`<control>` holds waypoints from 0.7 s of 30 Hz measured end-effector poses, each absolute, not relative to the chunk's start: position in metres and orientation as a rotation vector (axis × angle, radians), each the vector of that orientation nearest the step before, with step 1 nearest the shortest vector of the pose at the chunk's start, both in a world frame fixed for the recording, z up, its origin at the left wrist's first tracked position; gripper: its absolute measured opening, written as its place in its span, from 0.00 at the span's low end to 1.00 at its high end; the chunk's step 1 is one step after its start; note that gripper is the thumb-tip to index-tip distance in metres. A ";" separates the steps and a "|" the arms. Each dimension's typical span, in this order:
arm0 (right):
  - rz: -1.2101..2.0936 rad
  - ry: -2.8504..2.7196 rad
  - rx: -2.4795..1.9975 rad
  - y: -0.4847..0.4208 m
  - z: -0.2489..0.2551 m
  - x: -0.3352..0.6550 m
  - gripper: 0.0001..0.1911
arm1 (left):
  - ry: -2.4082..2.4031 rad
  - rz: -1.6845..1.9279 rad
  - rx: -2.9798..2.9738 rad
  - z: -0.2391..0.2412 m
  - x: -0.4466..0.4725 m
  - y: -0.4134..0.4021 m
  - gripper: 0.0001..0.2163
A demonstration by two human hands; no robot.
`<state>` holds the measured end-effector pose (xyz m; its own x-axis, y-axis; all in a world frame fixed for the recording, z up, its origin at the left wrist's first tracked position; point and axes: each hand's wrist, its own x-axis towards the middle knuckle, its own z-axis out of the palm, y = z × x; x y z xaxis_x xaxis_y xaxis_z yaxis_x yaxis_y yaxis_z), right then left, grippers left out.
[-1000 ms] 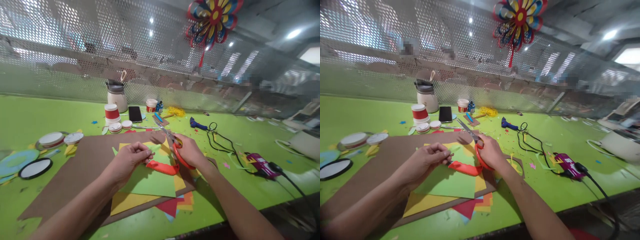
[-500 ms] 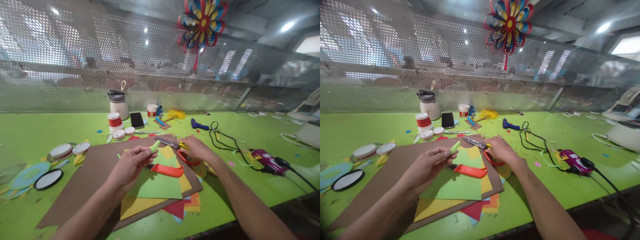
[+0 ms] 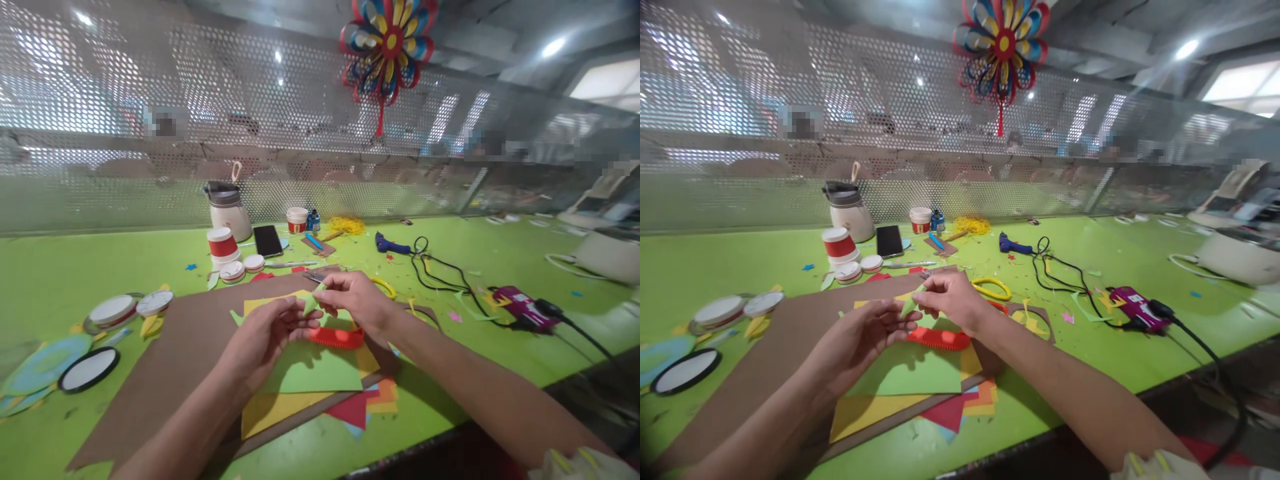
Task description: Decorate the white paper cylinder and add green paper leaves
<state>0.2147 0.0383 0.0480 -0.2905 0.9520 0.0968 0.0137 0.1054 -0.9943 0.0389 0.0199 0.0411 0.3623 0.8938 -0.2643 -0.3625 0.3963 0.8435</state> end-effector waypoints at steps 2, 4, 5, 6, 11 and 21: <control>1.383 -1.475 -1.003 0.038 0.048 0.216 0.16 | 0.813 0.896 0.799 0.040 0.038 0.020 0.11; 1.429 -1.476 -1.021 0.039 0.047 0.216 0.16 | 0.834 0.857 0.911 0.040 0.039 0.019 0.11; 1.453 -1.481 -1.027 0.039 0.046 0.215 0.16 | 0.855 0.840 0.977 0.040 0.040 0.018 0.10; 1.472 -1.485 -1.031 0.039 0.046 0.215 0.16 | 0.879 0.827 1.038 0.039 0.041 0.018 0.09; 1.462 -1.466 -1.037 0.043 0.041 0.213 0.16 | 0.957 0.824 1.133 0.038 0.043 0.018 0.09; 1.475 -1.238 -1.014 0.050 0.028 0.213 0.23 | 0.944 0.822 1.031 0.033 0.041 0.022 0.06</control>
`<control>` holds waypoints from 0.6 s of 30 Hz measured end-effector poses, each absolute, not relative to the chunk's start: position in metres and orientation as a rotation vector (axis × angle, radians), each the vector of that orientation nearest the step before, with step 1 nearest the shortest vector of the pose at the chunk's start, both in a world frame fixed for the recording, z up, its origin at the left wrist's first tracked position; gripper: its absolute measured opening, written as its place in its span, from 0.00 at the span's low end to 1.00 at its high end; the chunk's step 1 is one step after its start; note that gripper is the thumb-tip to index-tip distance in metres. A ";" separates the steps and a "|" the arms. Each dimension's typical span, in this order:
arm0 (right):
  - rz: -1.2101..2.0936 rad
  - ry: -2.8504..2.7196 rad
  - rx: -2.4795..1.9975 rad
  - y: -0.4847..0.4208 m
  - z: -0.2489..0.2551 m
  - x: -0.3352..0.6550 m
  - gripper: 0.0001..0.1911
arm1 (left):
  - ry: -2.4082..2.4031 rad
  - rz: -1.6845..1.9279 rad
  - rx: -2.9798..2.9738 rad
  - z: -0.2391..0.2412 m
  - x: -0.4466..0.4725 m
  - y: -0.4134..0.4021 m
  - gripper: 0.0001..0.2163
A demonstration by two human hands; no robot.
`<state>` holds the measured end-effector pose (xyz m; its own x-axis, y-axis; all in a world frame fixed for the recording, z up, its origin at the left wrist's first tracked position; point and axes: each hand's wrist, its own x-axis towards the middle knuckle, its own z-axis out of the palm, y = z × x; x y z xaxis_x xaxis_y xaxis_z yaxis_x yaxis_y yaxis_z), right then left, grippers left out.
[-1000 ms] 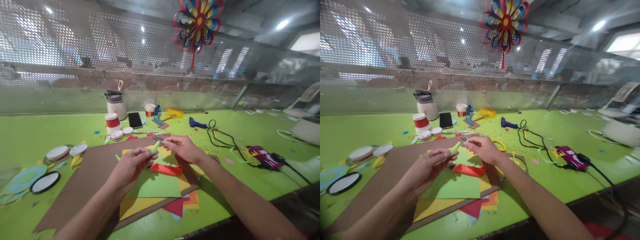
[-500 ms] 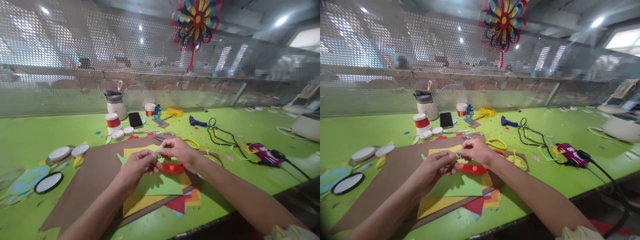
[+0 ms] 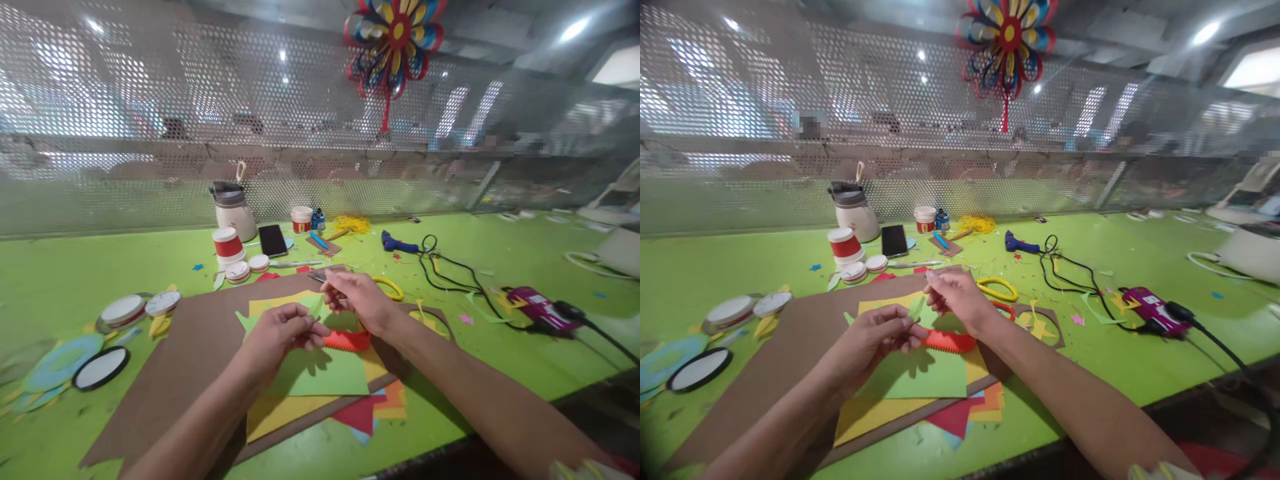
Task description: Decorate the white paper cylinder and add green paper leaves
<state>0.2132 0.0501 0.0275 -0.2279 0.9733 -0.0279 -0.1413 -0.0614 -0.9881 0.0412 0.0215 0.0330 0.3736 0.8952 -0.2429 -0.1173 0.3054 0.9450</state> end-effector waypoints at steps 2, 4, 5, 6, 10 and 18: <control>1.481 -1.288 -1.030 0.047 0.027 0.212 0.23 | 0.934 0.819 1.016 0.032 0.041 0.022 0.05; 1.437 -1.362 -1.050 0.044 0.027 0.210 0.22 | 0.922 0.806 1.008 0.031 0.042 0.022 0.04; 1.407 -1.393 -1.056 0.043 0.027 0.209 0.20 | 0.919 0.806 1.004 0.031 0.042 0.022 0.04; 1.387 -1.413 -1.062 0.043 0.026 0.209 0.19 | 0.915 0.810 1.002 0.031 0.042 0.022 0.03; 1.384 -1.437 -1.068 0.044 0.026 0.209 0.15 | 0.897 0.843 0.957 0.032 0.041 0.022 0.06; 1.365 -1.381 -1.060 0.043 0.025 0.206 0.13 | 0.959 0.827 1.040 0.025 0.042 0.026 0.09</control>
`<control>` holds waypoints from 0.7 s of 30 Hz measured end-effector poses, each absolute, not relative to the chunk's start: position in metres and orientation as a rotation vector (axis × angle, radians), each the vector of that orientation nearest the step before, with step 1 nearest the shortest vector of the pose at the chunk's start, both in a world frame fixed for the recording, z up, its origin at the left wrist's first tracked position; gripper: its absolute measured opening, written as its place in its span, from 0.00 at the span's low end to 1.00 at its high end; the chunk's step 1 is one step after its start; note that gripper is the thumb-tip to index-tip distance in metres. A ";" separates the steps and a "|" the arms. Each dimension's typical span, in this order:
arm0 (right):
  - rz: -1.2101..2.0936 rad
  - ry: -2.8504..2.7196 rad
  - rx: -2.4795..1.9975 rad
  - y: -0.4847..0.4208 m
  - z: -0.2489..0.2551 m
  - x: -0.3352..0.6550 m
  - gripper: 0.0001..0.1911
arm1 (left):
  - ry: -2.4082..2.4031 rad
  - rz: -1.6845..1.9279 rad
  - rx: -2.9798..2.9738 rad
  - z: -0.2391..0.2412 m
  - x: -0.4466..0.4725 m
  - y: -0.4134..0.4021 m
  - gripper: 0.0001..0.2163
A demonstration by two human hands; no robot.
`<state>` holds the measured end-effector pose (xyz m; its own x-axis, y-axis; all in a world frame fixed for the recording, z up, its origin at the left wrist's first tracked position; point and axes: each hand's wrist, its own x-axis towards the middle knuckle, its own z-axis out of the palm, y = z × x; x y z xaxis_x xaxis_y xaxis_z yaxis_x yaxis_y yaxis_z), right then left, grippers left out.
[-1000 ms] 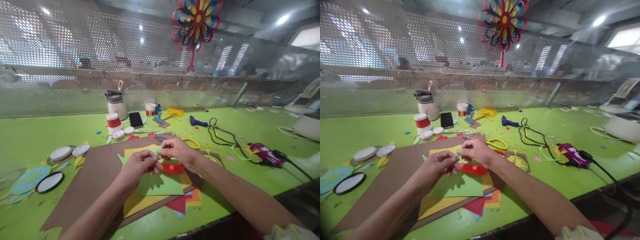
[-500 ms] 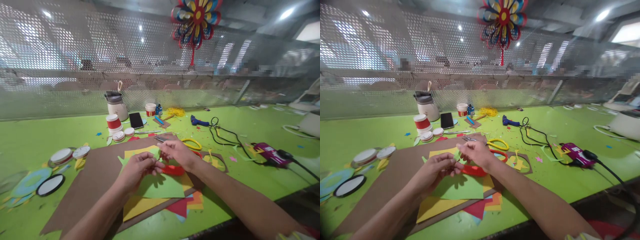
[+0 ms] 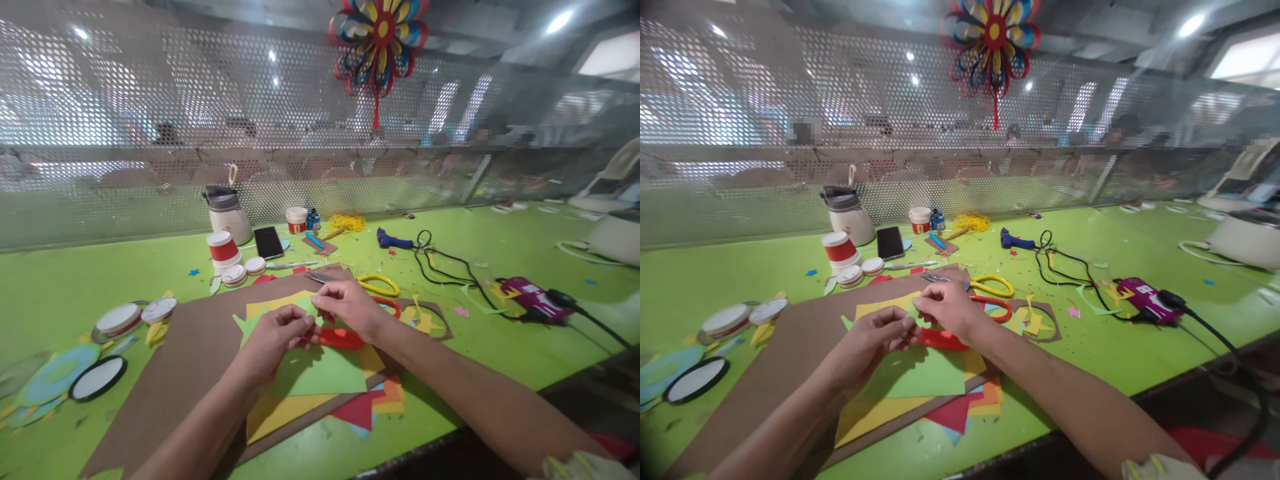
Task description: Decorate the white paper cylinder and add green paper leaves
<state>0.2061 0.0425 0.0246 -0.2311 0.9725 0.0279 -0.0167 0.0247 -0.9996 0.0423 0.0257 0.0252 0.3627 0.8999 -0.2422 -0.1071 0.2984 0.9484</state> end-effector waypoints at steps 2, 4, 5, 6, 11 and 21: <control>1.374 -1.340 -1.056 0.042 0.024 0.206 0.13 | 0.967 0.859 1.053 0.024 0.043 0.026 0.09; 1.384 -1.308 -1.052 0.043 0.023 0.207 0.13 | 0.974 0.888 1.045 0.023 0.043 0.026 0.09; 1.387 -1.299 -1.049 0.043 0.022 0.208 0.12 | 0.979 0.905 1.040 0.024 0.042 0.026 0.09; 1.392 -1.289 -1.044 0.044 0.021 0.209 0.12 | 0.984 0.924 1.034 0.024 0.042 0.026 0.08; 1.435 -1.263 -1.028 0.043 0.019 0.213 0.11 | 0.972 1.012 0.989 0.028 0.040 0.025 0.07; 1.541 -1.307 -0.977 0.033 0.021 0.212 0.09 | 0.955 1.133 0.934 0.028 0.040 0.028 0.07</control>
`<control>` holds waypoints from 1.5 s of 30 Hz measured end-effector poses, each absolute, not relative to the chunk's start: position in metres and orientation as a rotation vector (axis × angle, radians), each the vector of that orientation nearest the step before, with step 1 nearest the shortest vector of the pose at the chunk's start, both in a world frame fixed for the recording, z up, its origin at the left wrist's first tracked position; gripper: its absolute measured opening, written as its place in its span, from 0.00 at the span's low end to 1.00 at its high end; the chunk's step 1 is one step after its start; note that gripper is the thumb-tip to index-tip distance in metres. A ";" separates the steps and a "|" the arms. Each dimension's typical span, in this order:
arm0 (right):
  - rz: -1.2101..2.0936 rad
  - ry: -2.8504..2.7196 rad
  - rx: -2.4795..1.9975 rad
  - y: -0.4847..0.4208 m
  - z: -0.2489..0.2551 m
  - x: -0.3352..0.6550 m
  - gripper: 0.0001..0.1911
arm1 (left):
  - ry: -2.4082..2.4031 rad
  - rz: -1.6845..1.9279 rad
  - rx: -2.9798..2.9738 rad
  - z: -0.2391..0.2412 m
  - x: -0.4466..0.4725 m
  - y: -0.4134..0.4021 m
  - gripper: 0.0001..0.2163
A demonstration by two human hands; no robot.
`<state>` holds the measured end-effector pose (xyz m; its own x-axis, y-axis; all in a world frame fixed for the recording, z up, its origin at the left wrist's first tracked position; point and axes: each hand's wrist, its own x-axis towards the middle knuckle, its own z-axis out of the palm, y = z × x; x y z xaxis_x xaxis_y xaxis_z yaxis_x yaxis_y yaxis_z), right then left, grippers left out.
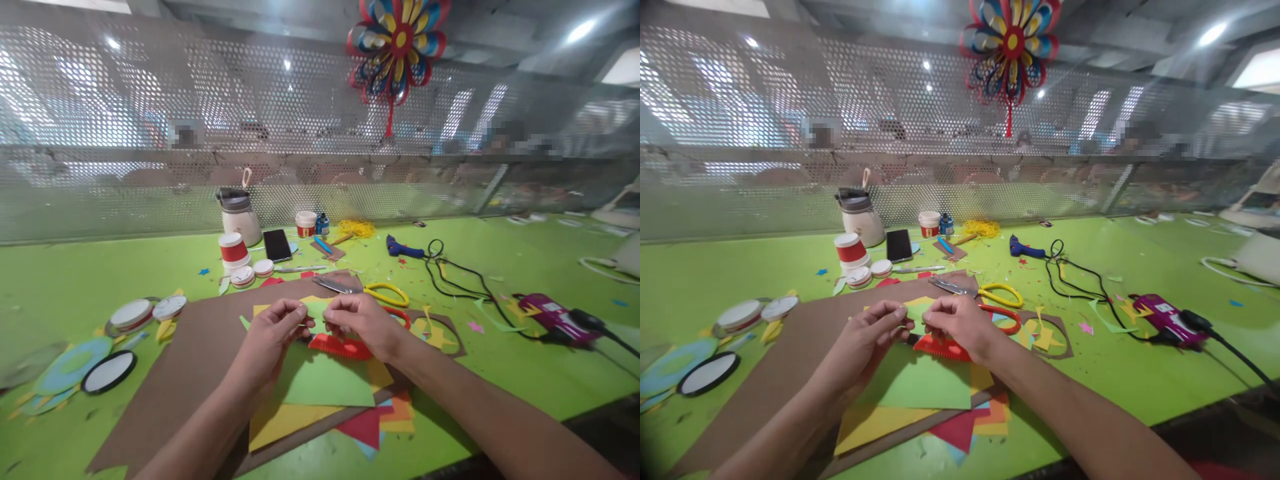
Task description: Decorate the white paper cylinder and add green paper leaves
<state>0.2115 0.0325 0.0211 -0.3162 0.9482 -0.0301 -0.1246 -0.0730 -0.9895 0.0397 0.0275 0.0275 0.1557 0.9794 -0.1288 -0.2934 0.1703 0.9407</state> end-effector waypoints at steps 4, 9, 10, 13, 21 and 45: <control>1.420 -1.388 -1.012 0.031 0.022 0.211 0.09 | 0.919 1.128 0.889 0.026 0.039 0.028 0.07; 0.597 -1.799 -1.117 0.027 0.016 0.210 0.07 | 1.006 1.032 0.842 0.025 0.040 0.028 0.11; 0.420 -1.894 -1.098 0.025 0.014 0.210 0.08 | 1.013 1.011 0.852 0.024 0.041 0.028 0.12; 0.096 -2.120 -1.038 0.022 0.009 0.209 0.09 | 1.008 0.995 0.880 0.021 0.042 0.030 0.12; 0.114 -2.144 -1.096 0.019 0.007 0.209 0.06 | 0.963 1.028 0.885 0.024 0.042 0.028 0.09; 1.220 -1.414 -1.101 0.023 0.011 0.206 0.10 | 0.869 1.128 0.817 0.023 0.044 0.027 0.06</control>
<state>0.2058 0.0230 0.0112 -0.1593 0.9829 0.0929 0.0516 0.1023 -0.9934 0.0437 0.0273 0.0232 0.1944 0.9675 -0.1616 -0.4034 0.2290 0.8859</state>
